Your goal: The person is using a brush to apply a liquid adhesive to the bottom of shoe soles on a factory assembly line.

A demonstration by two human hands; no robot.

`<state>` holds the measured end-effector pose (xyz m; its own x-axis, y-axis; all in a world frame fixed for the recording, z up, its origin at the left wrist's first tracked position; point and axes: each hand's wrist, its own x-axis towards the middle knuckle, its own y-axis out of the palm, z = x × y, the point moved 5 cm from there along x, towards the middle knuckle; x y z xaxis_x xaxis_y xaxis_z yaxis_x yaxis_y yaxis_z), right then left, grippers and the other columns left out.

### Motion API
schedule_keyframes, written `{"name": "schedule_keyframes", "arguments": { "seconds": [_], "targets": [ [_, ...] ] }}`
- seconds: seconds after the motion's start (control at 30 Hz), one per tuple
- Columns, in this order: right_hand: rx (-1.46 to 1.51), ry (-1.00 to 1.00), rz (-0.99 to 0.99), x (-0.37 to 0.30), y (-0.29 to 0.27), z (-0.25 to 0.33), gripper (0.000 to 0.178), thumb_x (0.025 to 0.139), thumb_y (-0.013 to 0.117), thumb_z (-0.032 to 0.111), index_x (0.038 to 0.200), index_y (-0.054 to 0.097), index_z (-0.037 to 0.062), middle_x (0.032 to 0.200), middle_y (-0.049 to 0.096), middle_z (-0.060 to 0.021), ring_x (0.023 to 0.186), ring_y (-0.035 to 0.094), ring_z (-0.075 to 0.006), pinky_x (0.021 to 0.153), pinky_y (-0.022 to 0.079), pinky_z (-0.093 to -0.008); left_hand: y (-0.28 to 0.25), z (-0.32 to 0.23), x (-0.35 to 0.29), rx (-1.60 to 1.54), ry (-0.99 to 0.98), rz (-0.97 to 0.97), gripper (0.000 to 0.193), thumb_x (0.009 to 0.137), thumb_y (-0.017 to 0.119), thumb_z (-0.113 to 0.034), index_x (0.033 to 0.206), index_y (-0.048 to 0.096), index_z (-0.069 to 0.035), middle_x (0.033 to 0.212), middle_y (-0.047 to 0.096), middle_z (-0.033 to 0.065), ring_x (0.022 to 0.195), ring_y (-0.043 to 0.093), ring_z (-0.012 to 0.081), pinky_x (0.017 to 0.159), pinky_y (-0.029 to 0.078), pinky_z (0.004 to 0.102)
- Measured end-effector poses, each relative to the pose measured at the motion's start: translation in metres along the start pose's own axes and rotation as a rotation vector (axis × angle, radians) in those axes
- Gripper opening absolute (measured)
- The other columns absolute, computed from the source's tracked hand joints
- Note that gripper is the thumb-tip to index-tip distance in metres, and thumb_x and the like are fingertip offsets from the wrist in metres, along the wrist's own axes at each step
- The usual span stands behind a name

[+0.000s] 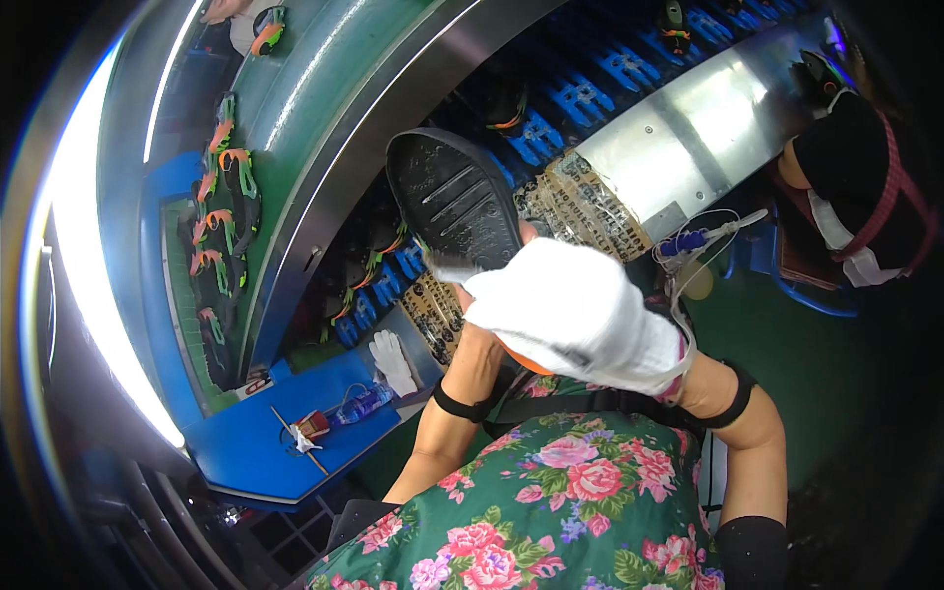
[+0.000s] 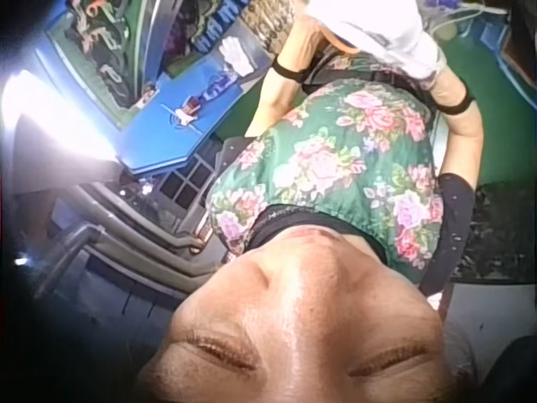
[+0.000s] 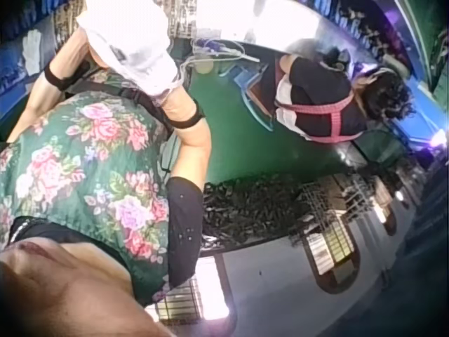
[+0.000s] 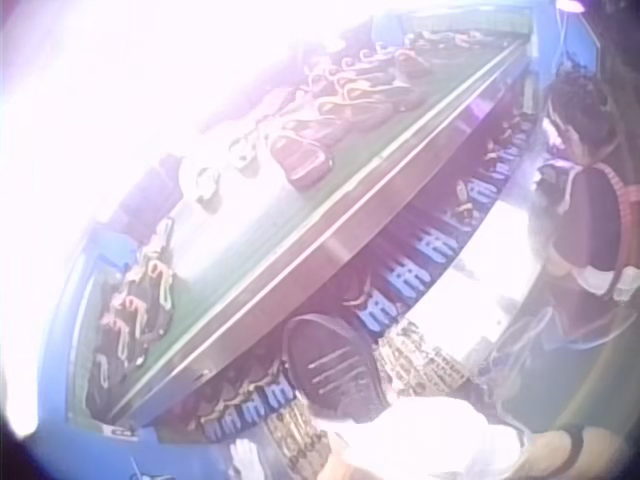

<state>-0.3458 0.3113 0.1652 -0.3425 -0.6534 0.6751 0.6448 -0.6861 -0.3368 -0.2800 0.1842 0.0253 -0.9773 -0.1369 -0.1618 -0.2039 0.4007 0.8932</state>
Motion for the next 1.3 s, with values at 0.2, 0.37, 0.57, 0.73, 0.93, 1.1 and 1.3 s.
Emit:
{"name": "schedule_keyframes", "arguments": {
  "seconds": [0.2,0.37,0.57,0.73,0.93,1.1,1.3],
  "targets": [
    [-0.076,0.0,0.019,-0.01,-0.007,-0.008,0.029,0.08,0.076,0.002,0.108,0.078,0.0039,0.11,0.077,-0.016,0.095,0.073,-0.0301,0.079,0.058,-0.0378,0.038,-0.015,0.003,0.152,0.121,-0.105,0.093,0.087,0.042,-0.088,0.111,0.059,0.0,0.092,0.065,0.0074,0.078,0.066,0.0141,0.064,0.057,0.0285],
    [0.131,0.137,0.001,-0.014,-0.011,-0.009,0.027,0.078,0.079,0.005,0.104,0.079,0.0054,0.105,0.078,-0.0119,0.091,0.074,-0.0284,0.079,0.058,-0.0373,0.031,-0.011,0.005,-0.131,-0.063,0.084,0.127,0.065,0.026,-0.108,0.118,0.061,0.001,0.098,0.068,0.0178,0.095,0.067,0.033,0.084,0.058,0.0468],
    [-0.048,0.047,0.022,-0.025,-0.007,-0.003,0.028,0.079,0.079,0.005,0.107,0.078,0.0076,0.111,0.077,-0.0122,0.093,0.074,-0.0266,0.077,0.058,-0.0379,0.033,-0.017,0.014,0.038,0.052,0.075,0.102,0.079,0.049,-0.092,0.117,0.056,0.003,0.096,0.062,0.0139,0.094,0.066,0.0286,0.091,0.054,0.0441],
    [0.173,0.223,-0.036,-0.027,-0.018,-0.011,0.032,0.075,0.082,0.001,0.107,0.078,0.0071,0.108,0.077,-0.0114,0.085,0.073,-0.0267,0.074,0.058,-0.0356,0.031,-0.019,0.015,-0.004,0.058,0.139,0.11,0.074,0.047,-0.096,0.116,0.058,0.005,0.098,0.064,0.0163,0.094,0.066,0.0297,0.095,0.053,0.0458],
    [0.021,0.103,-0.02,-0.032,-0.015,-0.001,0.026,0.074,0.084,0.001,0.099,0.079,0.0056,0.101,0.078,-0.0114,0.086,0.073,-0.0255,0.075,0.058,-0.0356,0.034,-0.024,0.019,-0.039,0.095,0.05,0.12,0.065,0.043,-0.102,0.111,0.06,0.008,0.091,0.066,0.0175,0.093,0.066,0.0296,0.094,0.053,0.0446],
    [0.163,0.277,-0.076,-0.033,-0.026,-0.012,0.023,0.074,0.084,-0.001,0.096,0.079,0.0046,0.1,0.077,-0.0136,0.083,0.073,-0.026,0.075,0.057,-0.0358,0.032,-0.029,0.022,0.027,0.153,0.033,0.12,0.064,0.044,-0.102,0.111,0.061,0.007,0.091,0.067,0.0182,0.09,0.067,0.0306,0.093,0.054,0.0445],
    [0.11,0.158,-0.002,-0.034,-0.025,-0.006,0.028,0.076,0.081,0.0,0.104,0.078,0.0026,0.102,0.077,-0.0124,0.084,0.072,-0.0273,0.074,0.058,-0.037,0.04,-0.034,0.027,0.093,0.177,0.106,0.11,0.073,0.049,-0.096,0.11,0.061,0.007,0.092,0.067,0.0174,0.09,0.068,0.0307,0.092,0.054,0.0445]
  ]
}}
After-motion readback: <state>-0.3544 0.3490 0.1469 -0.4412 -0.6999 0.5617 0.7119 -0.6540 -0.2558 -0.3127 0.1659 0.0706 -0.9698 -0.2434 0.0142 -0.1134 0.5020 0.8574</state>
